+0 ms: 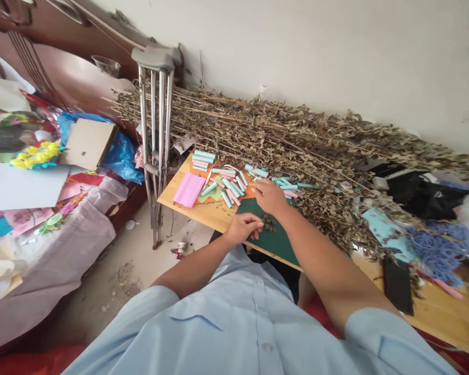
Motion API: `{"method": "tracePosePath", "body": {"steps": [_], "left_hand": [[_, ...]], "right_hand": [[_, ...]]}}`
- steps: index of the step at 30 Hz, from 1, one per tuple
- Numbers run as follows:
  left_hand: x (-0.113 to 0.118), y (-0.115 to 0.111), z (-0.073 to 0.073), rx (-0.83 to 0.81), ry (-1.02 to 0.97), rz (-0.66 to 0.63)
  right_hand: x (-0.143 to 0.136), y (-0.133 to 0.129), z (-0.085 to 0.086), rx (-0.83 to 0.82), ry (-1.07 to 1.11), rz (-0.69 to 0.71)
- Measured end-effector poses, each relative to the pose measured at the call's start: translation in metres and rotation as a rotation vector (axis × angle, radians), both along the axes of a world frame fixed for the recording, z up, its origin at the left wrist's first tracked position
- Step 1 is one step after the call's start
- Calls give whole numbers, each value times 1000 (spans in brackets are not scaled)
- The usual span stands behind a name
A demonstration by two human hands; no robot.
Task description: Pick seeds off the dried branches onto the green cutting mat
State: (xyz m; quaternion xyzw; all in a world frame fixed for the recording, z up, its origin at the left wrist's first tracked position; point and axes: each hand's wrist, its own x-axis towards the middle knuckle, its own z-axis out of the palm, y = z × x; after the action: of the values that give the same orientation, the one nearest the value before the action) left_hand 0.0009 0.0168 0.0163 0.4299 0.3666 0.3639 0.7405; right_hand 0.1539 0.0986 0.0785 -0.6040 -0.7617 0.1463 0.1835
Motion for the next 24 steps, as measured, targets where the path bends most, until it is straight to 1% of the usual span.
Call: {"method": "tracePosePath", "body": {"steps": [3, 5, 7, 10, 16, 21, 24], "left_hand": [[1, -3, -1, -15, 5, -12], [1, -5, 1, -23, 5, -12], [0, -6, 4, -19, -1, -22], [0, -7, 9, -26, -5, -35], [1, -7, 9, -93, -16, -30], [1, -6, 10, -87, -13, -31], [1, -6, 10, -73, -14, -25]], "right_hand": [[-21, 40, -3, -118, -144, 32], [-29, 58, -7, -167, -211, 25], [-32, 70, -11, -203, -279, 3], [-33, 78, -14, -214, -349, -10], [-39, 89, -17, -160, -356, 32], [-46, 99, -18, -196, -410, 60], [-43, 98, -15, -182, -415, 50]]}}
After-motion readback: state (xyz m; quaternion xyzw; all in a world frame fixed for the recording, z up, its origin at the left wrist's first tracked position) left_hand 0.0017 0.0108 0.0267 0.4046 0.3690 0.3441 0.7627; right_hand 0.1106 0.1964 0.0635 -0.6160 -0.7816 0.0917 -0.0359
